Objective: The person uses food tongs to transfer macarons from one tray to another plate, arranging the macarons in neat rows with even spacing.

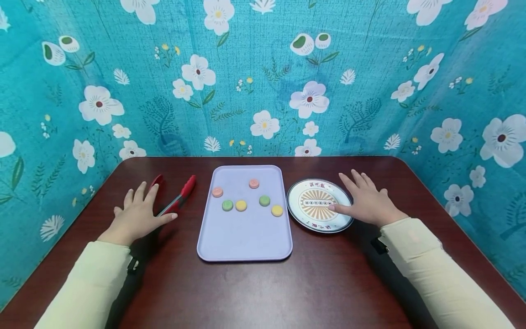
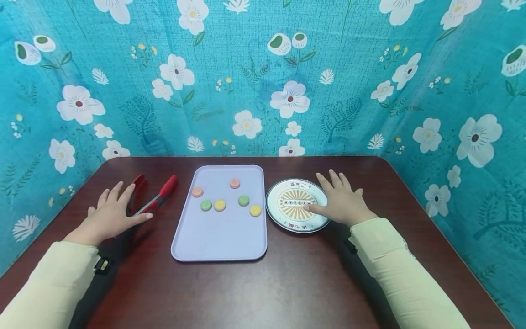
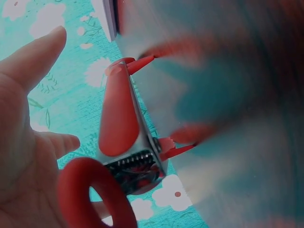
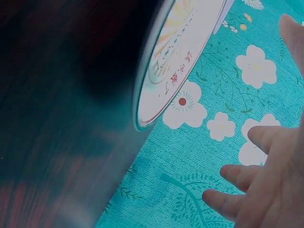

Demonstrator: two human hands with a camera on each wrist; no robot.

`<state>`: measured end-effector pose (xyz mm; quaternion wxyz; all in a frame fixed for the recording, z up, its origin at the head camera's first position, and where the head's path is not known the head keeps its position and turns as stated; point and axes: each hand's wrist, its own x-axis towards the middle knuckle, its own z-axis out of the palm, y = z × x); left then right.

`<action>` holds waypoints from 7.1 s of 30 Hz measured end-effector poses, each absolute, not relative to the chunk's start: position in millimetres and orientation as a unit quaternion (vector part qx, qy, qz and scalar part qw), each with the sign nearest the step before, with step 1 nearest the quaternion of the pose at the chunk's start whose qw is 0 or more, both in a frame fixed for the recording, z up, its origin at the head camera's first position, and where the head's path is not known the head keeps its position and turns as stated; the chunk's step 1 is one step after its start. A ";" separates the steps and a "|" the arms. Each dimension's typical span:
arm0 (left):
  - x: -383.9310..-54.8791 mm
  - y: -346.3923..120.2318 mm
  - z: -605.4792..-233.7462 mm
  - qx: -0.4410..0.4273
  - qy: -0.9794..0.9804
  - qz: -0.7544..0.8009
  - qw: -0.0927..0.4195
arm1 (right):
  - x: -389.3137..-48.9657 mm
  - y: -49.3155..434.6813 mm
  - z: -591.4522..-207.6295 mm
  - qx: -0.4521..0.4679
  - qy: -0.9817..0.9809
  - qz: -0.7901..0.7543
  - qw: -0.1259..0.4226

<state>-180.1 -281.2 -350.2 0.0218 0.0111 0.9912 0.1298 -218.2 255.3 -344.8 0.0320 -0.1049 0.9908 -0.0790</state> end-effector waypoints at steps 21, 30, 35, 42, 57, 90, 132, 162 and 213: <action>-181.9 -290.8 -353.1 -0.001 0.987 0.159 0.031 | -216.9 257.2 -359.5 -0.099 0.987 -0.114 0.054; -182.7 -292.6 -355.3 -0.019 0.985 0.169 0.039 | -216.5 263.5 -367.3 -0.091 0.984 -0.130 0.077; -183.0 -292.6 -355.5 -0.027 0.982 0.181 0.045 | -214.5 265.2 -369.5 -0.094 0.983 -0.129 0.086; -186.5 -294.8 -358.2 -0.040 0.981 0.185 0.052 | -210.5 265.3 -369.7 -0.094 0.983 -0.133 0.090; -195.1 -295.9 -364.8 -0.054 0.981 0.179 0.058 | -207.5 268.2 -374.1 -0.100 0.981 -0.135 0.094; -195.5 -298.8 -374.3 -0.083 0.968 0.210 0.110 | -207.0 270.7 -384.2 -0.104 0.979 -0.135 0.110; -204.1 -283.4 -375.1 -0.105 0.968 0.214 0.084 | -205.2 276.4 -384.2 -0.106 0.981 -0.112 0.116; -203.3 -283.1 -375.7 -0.125 0.961 0.238 0.067 | -204.8 272.4 -382.9 -0.100 0.980 -0.121 0.122; -192.8 -279.6 -353.6 -0.037 0.975 0.212 -0.049 | -204.2 272.2 -383.8 -0.100 0.981 -0.117 0.121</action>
